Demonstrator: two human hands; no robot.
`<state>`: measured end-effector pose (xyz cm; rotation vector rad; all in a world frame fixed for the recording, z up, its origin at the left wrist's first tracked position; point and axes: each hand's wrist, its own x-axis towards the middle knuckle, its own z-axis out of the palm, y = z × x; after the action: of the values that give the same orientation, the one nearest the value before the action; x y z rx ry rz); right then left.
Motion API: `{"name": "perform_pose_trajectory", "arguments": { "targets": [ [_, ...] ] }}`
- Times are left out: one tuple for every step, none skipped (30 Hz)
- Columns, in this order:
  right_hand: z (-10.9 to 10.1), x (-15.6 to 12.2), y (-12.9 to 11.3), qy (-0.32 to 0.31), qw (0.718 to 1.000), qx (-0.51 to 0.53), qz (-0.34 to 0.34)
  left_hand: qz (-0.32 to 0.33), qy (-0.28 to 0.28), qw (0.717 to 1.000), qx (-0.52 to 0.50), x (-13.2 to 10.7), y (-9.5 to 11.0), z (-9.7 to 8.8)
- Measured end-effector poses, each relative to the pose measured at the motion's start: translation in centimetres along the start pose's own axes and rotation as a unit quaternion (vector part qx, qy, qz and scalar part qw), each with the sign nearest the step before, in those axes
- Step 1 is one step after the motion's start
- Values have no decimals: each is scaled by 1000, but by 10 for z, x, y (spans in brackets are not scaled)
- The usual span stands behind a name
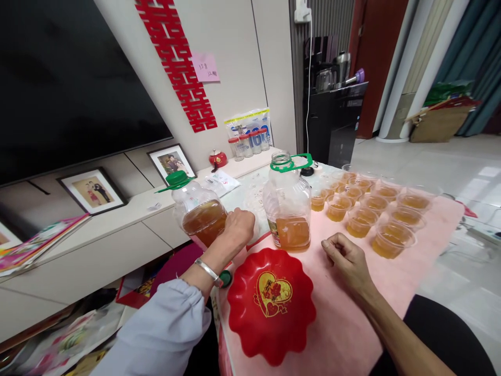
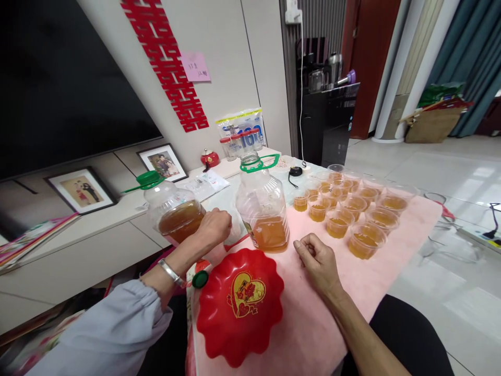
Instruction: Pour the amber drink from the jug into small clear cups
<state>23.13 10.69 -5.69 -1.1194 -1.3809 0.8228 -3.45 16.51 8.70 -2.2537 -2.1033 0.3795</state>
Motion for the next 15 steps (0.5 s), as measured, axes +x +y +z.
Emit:
{"name": "perform_pose_trajectory", "arguments": {
  "targets": [
    [0, 0, 0, -1, 1000, 0, 0, -3, -7, 1000, 9, 0, -1, 0],
    [0, 0, -1, -2, 1000, -1, 0, -5, -12, 1000, 16, -1, -1, 0],
    [1, 0, -1, -2, 1000, -2, 0, -7, -13, 1000, 19, -1, -1, 0],
    [1, 0, -1, -2, 1000, -2, -1, -9, -14, 1000, 20, -1, -1, 0],
    [1, 0, -1, -2, 1000, -3, -1, -12, -15, 1000, 20, 0, -1, 0],
    [1, 0, -1, -2, 1000, -3, -1, -15, -15, 1000, 19, 0, -2, -1],
    [1, 0, -1, -3, 1000, -3, -2, -19, -16, 1000, 16, 0, -2, -1],
    [1, 0, 0, -4, 1000, -3, -2, -21, -18, 1000, 14, 0, -2, -2],
    [1, 0, 0, -5, 1000, -3, -2, -23, -19, 999, 11, 0, -2, -4],
    [1, 0, 1, -6, 1000, -3, -2, -25, -20, 999, 9, 0, -3, -5],
    [1, 0, 1, -7, 1000, -2, -2, -25, -21, 999, 8, 0, -3, -7],
    [1, 0, 2, -8, 1000, -2, -2, -26, -20, 999, 7, -1, -3, -9],
    [1, 0, 2, -9, 1000, -1, -1, -26, -19, 999, 7, -1, -4, -10],
    [2, 0, 2, -9, 1000, -1, 0, -25, -18, 999, 8, -2, -4, -12],
    [2, 0, 2, -10, 1000, -1, 0, -24, -15, 1000, 11, -3, -5, -14]
  ]
}}
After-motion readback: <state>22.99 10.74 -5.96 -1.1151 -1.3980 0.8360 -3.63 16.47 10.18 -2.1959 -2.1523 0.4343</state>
